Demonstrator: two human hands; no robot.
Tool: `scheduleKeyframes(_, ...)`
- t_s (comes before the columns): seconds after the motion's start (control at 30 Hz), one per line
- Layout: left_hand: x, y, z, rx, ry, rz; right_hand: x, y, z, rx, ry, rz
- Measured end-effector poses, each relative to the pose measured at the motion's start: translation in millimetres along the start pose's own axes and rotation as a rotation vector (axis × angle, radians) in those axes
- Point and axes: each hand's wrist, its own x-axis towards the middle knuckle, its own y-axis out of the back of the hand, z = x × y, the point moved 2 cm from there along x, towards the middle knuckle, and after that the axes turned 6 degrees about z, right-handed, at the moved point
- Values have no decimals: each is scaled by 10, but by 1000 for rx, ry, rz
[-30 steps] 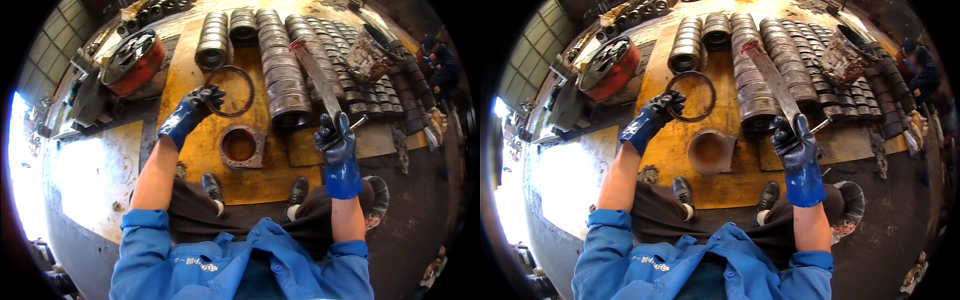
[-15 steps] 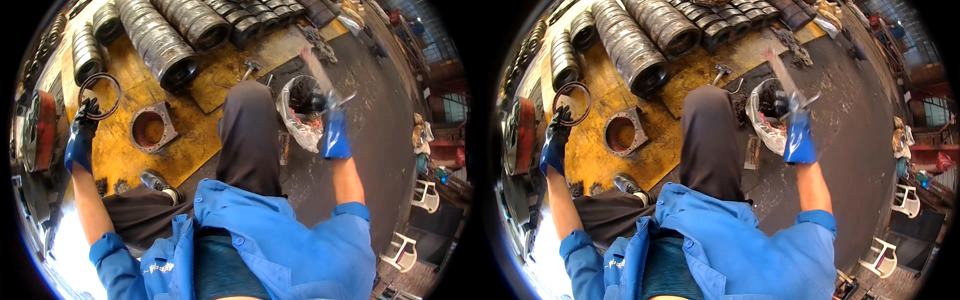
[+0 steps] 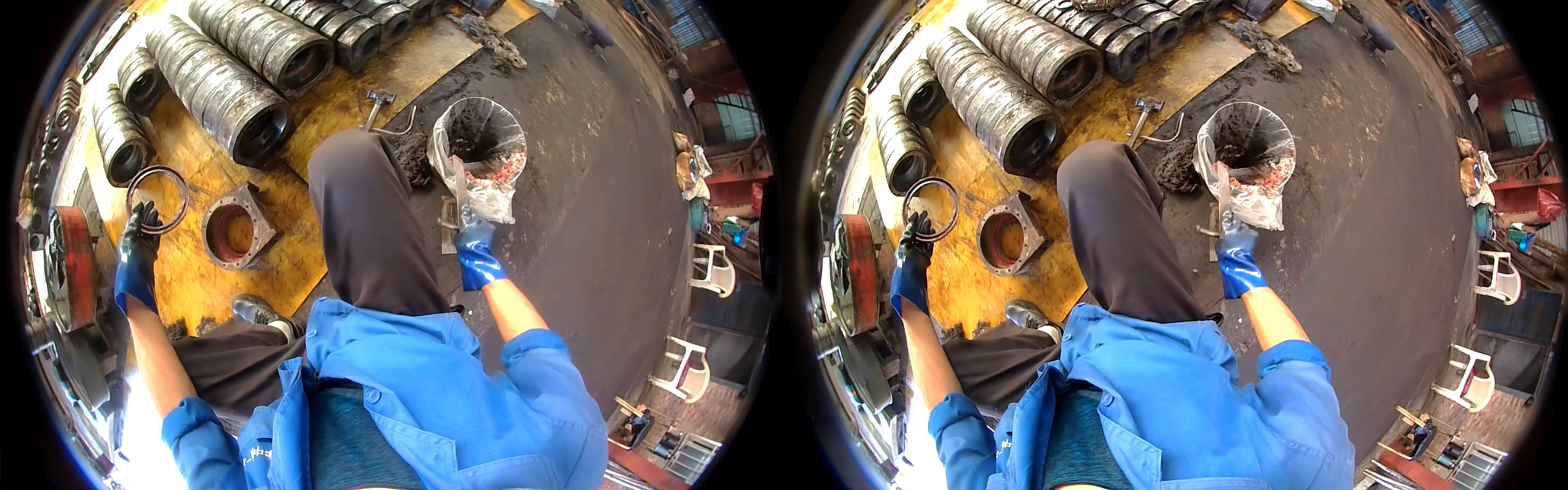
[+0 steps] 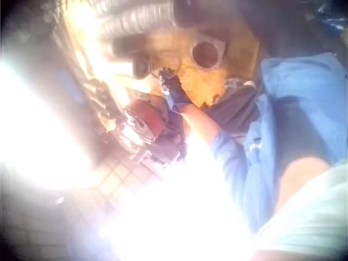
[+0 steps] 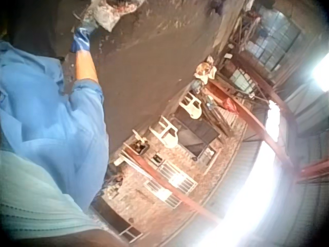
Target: The person sits on the floor and uses a flat metal tool to apply red grease to the inner and outer surfaces of metal rings and cylindrical components.
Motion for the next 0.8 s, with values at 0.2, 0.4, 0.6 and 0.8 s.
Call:
scheduleKeyframes(0.2, 429, 619, -56, -60, 28, -74, -386, 69, -30, 142, 125, 238)
scheduleKeyframes(0.4, 370, 404, -76, -92, -9, -150, -703, 271, 373, 680, -87, 284)
scheduleKeyframes(0.6, 353, 533, -71, -191, -153, -166, -89, -192, 684, 2354, -830, -66)
scheduleKeyframes(0.8, 124, 174, 162, -505, -96, -189, -965, -768, 752, 2369, -859, -137)
